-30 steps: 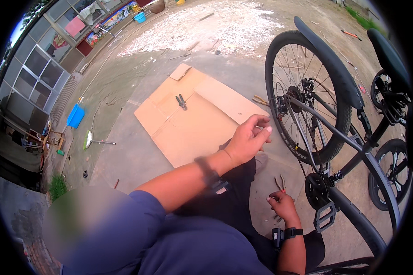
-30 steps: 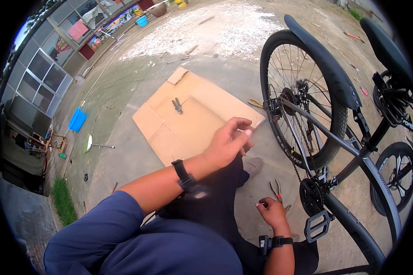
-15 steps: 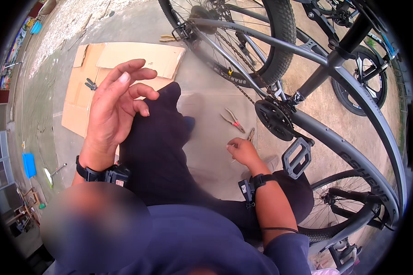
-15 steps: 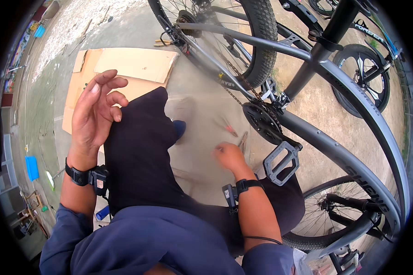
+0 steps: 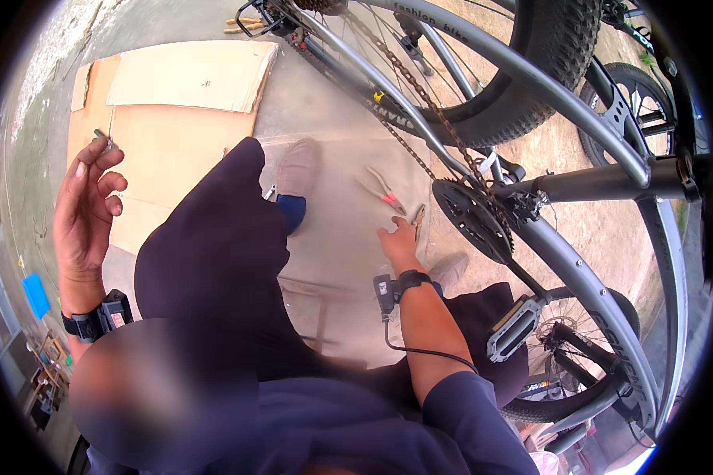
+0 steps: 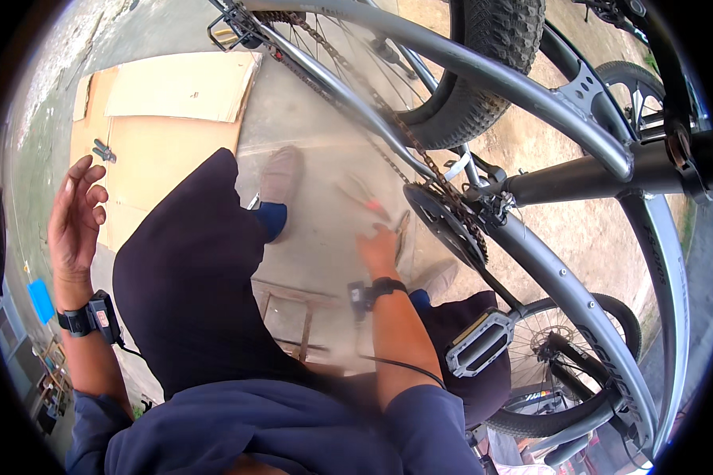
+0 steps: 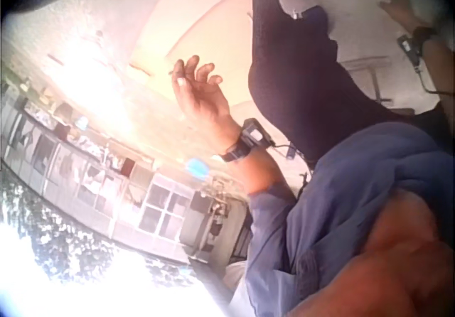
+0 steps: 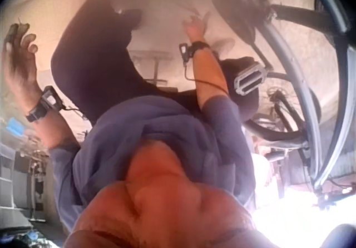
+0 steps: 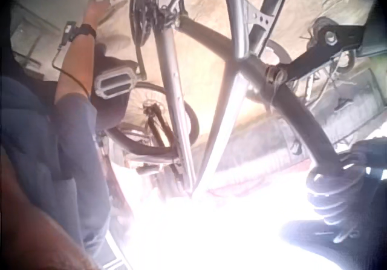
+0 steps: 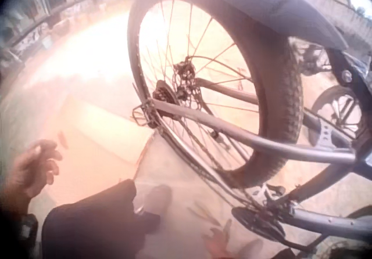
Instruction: The person adjusts and tightens the front derailleur on a bicycle by hand and with a wrench and pliers while sitting outdoors.
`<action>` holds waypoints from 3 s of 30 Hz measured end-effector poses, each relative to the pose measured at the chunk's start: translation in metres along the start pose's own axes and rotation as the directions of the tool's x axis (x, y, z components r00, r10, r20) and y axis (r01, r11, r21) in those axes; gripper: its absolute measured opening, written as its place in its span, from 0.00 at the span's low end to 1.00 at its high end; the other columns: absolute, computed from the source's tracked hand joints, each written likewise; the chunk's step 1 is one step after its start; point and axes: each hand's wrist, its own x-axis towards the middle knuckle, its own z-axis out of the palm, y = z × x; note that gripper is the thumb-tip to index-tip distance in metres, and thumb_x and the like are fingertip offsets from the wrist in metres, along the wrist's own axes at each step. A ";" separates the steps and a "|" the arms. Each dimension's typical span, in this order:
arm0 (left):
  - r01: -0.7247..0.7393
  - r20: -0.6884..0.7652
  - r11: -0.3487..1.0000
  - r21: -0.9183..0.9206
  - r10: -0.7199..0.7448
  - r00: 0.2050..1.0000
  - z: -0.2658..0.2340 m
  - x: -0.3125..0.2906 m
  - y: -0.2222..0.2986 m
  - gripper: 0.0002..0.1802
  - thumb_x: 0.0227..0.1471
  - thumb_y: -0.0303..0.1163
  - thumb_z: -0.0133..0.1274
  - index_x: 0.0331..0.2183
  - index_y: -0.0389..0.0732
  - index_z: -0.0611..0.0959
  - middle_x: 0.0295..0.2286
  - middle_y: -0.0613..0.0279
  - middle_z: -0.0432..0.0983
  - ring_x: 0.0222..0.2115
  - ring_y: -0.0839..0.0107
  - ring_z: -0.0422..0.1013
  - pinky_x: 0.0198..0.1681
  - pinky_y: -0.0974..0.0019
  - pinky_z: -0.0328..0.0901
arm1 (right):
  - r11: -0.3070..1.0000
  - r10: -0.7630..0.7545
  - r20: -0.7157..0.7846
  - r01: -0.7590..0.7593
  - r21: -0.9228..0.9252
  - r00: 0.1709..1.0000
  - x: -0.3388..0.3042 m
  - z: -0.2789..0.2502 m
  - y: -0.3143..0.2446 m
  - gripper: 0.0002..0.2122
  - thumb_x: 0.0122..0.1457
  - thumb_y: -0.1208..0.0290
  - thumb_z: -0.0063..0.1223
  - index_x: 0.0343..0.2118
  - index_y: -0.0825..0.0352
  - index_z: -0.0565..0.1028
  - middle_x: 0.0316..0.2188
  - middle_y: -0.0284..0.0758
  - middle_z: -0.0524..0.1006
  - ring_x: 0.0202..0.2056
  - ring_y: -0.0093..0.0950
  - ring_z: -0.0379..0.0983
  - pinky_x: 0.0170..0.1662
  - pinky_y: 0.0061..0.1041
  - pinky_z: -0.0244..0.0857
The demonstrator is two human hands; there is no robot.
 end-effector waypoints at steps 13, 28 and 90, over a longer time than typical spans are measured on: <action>0.205 -0.066 0.973 0.102 -0.199 0.978 0.001 0.056 -0.041 0.27 0.63 0.39 0.49 0.56 0.32 0.69 0.44 0.55 0.75 0.37 0.74 0.74 0.32 0.76 0.68 | 0.968 -0.198 -0.052 0.187 -0.166 0.979 0.054 0.000 0.017 0.29 0.51 0.67 0.64 0.57 0.66 0.68 0.55 0.45 0.69 0.59 0.43 0.63 0.61 0.37 0.59; 0.273 -0.020 0.932 0.238 -0.276 0.961 0.007 0.098 -0.061 0.26 0.62 0.41 0.51 0.55 0.35 0.72 0.43 0.60 0.77 0.37 0.76 0.75 0.35 0.75 0.67 | 0.975 -0.038 -0.006 0.035 -0.219 0.999 0.052 0.015 -0.009 0.15 0.51 0.64 0.60 0.42 0.62 0.75 0.40 0.41 0.79 0.45 0.42 0.76 0.48 0.40 0.69; 0.247 0.694 0.877 0.412 -0.477 0.540 0.321 -0.072 -0.026 0.29 0.51 0.26 0.47 0.56 0.33 0.67 0.49 0.51 0.71 0.48 0.59 0.73 0.38 0.60 0.75 | 0.821 -0.522 -0.491 0.566 -0.070 0.697 -0.138 -0.304 -0.111 0.09 0.58 0.68 0.55 0.32 0.69 0.79 0.27 0.48 0.77 0.31 0.48 0.75 0.36 0.37 0.67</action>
